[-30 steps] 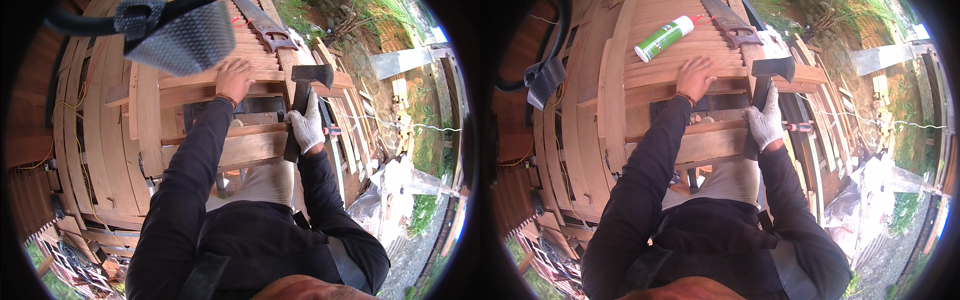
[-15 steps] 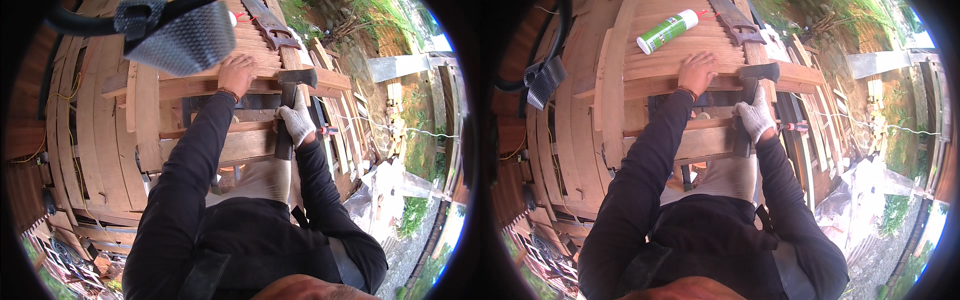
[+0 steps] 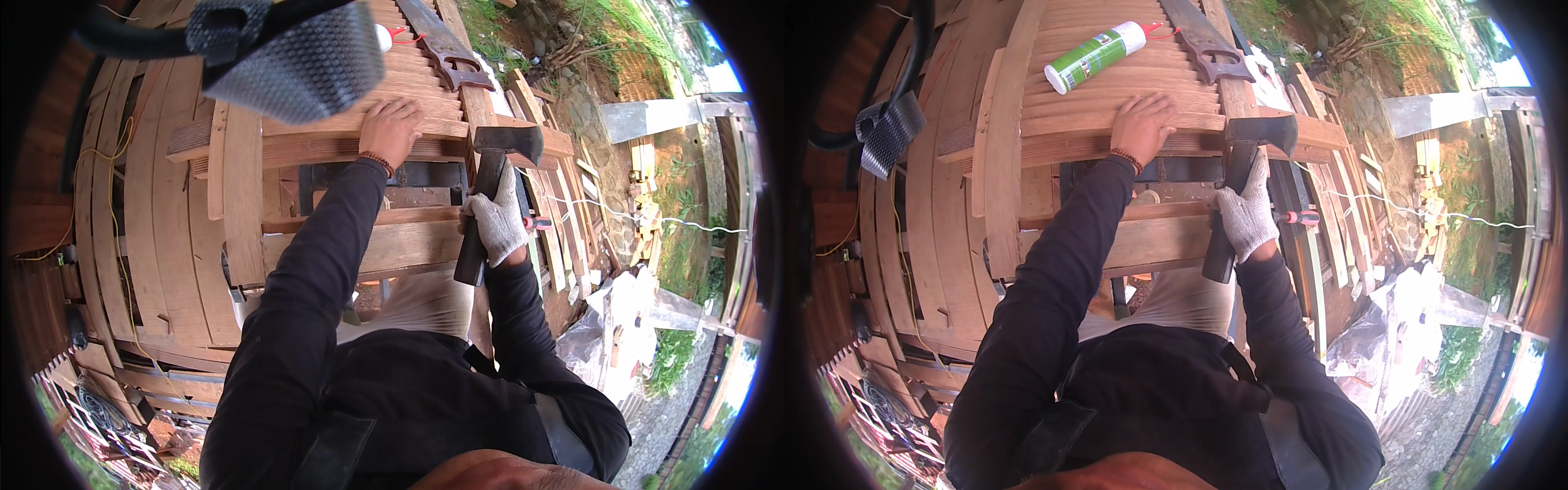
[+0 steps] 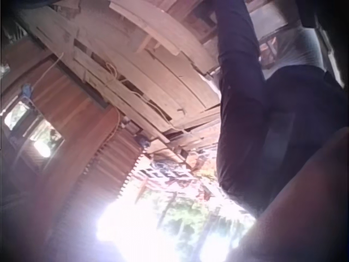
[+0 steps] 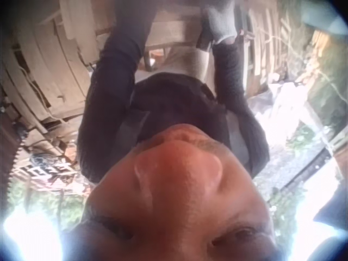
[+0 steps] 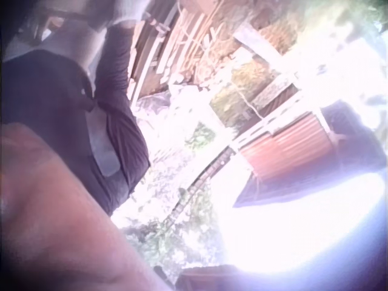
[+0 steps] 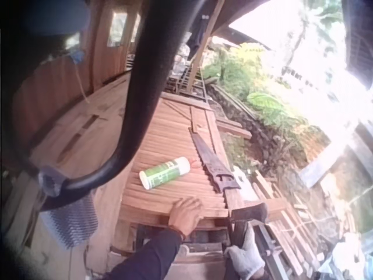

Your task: The person assembles a wooden frame by applying glue to small wooden strips and nailing them into place. They repeatedly pick up strips, apply adhesive, position them on the frame, and secure them with a hammer and nails.

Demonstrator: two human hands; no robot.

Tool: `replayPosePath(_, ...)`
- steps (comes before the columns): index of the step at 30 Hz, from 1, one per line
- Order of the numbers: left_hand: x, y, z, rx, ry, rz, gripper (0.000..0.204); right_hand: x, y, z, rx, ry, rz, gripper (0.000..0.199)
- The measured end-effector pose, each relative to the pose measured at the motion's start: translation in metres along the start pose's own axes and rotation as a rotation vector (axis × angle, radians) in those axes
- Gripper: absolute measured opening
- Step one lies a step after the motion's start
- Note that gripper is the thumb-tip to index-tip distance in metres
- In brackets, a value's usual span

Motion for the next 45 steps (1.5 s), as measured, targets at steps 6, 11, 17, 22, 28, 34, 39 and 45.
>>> replayPosePath(6, 0.001, 0.002, 0.000, 0.001, -0.012, -0.004, 0.039, 0.000, 0.033, 0.042, -0.049, -0.139, -0.046, 0.086)
replayPosePath(11, 0.000, 0.006, -0.003, 0.031, 0.034, 0.039, 0.040, 0.009, 0.020, 0.012, 0.013, -0.114, -0.102, 0.102)
replayPosePath(17, 0.000, -0.001, 0.000, 0.024, 0.019, 0.016, 0.040, -0.017, 0.007, -0.007, 0.072, 0.010, -0.078, 0.101)
replayPosePath(22, -0.002, -0.001, 0.000, 0.020, 0.015, 0.037, 0.041, -0.034, -0.019, -0.023, 0.144, -0.019, -0.063, 0.106)
replayPosePath(28, 0.004, 0.003, -0.004, 0.021, 0.007, 0.052, 0.041, 0.011, 0.037, 0.007, 0.143, 0.044, -0.111, 0.065)
replayPosePath(34, 0.006, -0.002, -0.008, -0.038, -0.049, 0.018, 0.043, -0.021, -0.020, -0.013, 0.163, 0.064, -0.026, 0.101)
replayPosePath(39, 0.001, 0.001, -0.006, -0.061, -0.066, 0.035, 0.044, -0.059, -0.045, 0.004, 0.053, 0.099, 0.097, 0.099)
replayPosePath(45, 0.000, 0.004, 0.003, -0.028, -0.056, -0.010, 0.040, -0.059, -0.061, 0.031, 0.085, 0.125, 0.019, 0.093)
Point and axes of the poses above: each hand's wrist, its own y-axis towards the middle knuckle, its own x-axis out of the palm, z = x × y, the point moved 6 cm from there along y, towards the middle knuckle, and after that the axes turned 7 degrees about z, right-handed, at the moved point
